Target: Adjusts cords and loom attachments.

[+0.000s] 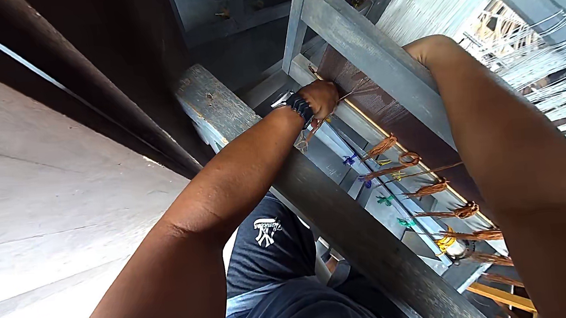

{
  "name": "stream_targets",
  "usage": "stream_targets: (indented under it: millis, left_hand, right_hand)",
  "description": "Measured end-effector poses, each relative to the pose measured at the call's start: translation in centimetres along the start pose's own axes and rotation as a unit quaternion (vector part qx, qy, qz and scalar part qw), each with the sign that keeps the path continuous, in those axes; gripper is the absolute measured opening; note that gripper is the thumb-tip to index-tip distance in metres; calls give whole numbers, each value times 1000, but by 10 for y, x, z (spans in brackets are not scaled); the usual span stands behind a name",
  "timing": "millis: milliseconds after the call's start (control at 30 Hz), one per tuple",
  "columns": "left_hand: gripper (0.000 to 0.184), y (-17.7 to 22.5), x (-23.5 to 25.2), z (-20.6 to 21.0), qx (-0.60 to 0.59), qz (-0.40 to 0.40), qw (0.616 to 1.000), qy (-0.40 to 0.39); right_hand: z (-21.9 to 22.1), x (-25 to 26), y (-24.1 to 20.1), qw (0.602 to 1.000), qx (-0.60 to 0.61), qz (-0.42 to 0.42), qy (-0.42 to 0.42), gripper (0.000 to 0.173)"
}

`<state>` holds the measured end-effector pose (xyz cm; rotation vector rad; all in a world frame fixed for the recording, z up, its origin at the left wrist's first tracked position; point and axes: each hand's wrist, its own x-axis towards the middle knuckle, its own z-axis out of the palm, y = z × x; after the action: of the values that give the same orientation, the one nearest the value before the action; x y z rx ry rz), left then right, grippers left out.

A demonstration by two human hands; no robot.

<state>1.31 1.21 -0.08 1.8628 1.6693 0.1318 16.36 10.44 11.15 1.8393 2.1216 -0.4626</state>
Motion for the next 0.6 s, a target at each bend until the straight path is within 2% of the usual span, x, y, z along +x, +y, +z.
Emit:
stream_targets:
  millis: [200, 333, 467, 600]
  left_hand:
    - [23, -1, 7, 2, 21, 10, 1000, 4]
    - [23, 0, 4, 1, 15, 16, 1000, -1]
    - [28, -3, 4, 5, 90, 79, 992, 51]
    - [29, 0, 2, 5, 114, 78, 988, 70]
  right_hand:
    - [-1, 0, -4, 999, -26, 30, -5, 21]
    - [-3, 2, -2, 999, -26, 1, -29, 18]
    - [-4, 4, 4, 1000, 7, -7, -28, 18]
    - [-4, 10, 7, 1000, 14, 0, -16, 19]
